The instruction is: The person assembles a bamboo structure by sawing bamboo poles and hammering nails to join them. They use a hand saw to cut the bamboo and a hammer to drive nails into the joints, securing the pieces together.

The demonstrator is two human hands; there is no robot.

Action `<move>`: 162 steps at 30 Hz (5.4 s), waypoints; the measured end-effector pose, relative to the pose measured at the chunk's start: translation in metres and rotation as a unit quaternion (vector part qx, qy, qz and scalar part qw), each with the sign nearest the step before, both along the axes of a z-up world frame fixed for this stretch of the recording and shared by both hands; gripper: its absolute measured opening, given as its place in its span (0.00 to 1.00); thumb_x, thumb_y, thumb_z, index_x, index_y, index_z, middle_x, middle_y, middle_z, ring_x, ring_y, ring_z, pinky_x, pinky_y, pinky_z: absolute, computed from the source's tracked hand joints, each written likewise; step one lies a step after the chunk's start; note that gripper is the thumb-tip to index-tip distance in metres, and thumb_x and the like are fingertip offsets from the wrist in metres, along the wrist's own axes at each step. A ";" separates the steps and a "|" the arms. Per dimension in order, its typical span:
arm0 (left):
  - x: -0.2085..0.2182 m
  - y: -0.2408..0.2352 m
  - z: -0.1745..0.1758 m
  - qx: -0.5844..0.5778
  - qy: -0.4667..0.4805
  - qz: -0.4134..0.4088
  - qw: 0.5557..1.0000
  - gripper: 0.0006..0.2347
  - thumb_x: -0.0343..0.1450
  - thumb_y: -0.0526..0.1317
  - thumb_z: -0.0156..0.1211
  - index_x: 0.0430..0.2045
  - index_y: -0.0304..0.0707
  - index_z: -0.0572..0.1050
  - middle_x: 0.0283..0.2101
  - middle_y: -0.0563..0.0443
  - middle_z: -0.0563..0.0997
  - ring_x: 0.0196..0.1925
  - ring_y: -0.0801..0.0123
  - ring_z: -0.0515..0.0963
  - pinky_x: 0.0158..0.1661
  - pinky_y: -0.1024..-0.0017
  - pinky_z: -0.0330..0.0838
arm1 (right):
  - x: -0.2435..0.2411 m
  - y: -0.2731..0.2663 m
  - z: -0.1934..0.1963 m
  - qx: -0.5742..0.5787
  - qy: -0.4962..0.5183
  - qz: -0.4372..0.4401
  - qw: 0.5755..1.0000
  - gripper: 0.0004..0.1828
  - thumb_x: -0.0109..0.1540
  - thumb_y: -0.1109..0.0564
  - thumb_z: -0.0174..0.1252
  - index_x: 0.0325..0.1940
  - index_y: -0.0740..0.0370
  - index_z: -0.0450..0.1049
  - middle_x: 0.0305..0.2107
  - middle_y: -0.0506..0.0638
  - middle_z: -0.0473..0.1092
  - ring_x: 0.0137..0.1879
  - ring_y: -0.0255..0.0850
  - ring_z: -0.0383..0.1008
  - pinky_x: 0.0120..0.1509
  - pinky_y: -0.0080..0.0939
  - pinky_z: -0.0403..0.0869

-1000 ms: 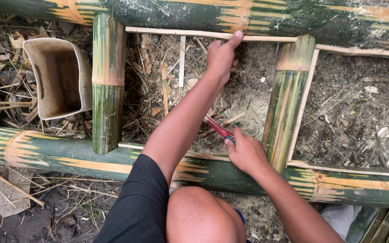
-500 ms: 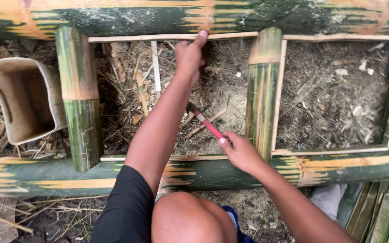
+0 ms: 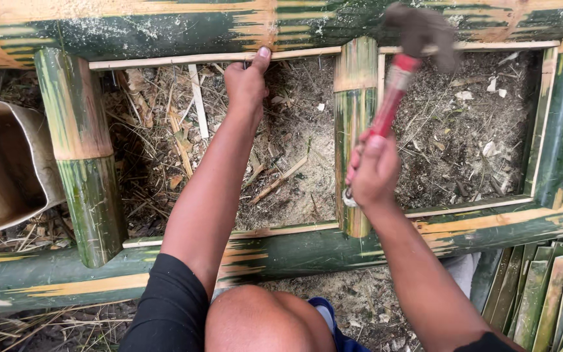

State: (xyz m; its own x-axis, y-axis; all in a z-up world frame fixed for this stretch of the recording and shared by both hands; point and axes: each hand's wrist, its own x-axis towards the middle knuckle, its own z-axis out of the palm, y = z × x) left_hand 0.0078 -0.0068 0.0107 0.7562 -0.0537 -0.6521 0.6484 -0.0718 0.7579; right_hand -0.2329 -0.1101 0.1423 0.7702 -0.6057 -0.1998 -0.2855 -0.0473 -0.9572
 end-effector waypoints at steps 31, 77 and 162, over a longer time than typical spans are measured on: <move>-0.003 0.004 0.008 -0.043 -0.008 0.003 0.999 0.15 0.68 0.45 0.67 0.36 0.28 0.75 0.35 0.44 0.81 0.29 0.69 0.74 0.27 0.70 0.70 | 0.001 0.001 -0.012 0.104 0.064 -0.031 0.992 0.24 0.73 0.39 0.36 0.44 0.61 0.62 0.20 0.43 0.60 0.18 0.30 0.60 0.19 0.35 0.66; 0.001 0.047 0.057 0.244 -0.174 -0.381 0.875 0.23 0.75 0.53 0.67 0.45 0.24 0.75 0.38 0.47 0.75 0.42 0.64 0.78 0.44 0.65 0.71 | -0.025 -0.094 0.027 -0.314 0.263 0.186 0.893 0.21 0.75 0.44 0.41 0.44 0.63 0.68 0.19 0.55 0.69 0.22 0.45 0.69 0.28 0.50 0.70; -0.065 -0.106 -0.016 -0.218 0.005 0.034 0.975 0.06 0.68 0.35 0.69 0.24 0.33 0.78 0.29 0.53 0.78 0.31 0.73 0.71 0.38 0.72 0.66 | -0.085 -0.026 -0.039 -0.050 0.181 0.042 0.981 0.24 0.71 0.39 0.45 0.36 0.63 0.67 0.19 0.43 0.64 0.23 0.30 0.64 0.25 0.35 0.65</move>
State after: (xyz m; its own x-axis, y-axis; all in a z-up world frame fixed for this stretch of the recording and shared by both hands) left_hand -0.0567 -0.1132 -0.0056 0.7610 -0.2783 -0.5860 0.6484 0.2998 0.6997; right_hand -0.3184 -0.1362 0.1031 0.7081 -0.5732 -0.4125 -0.5968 -0.1735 -0.7834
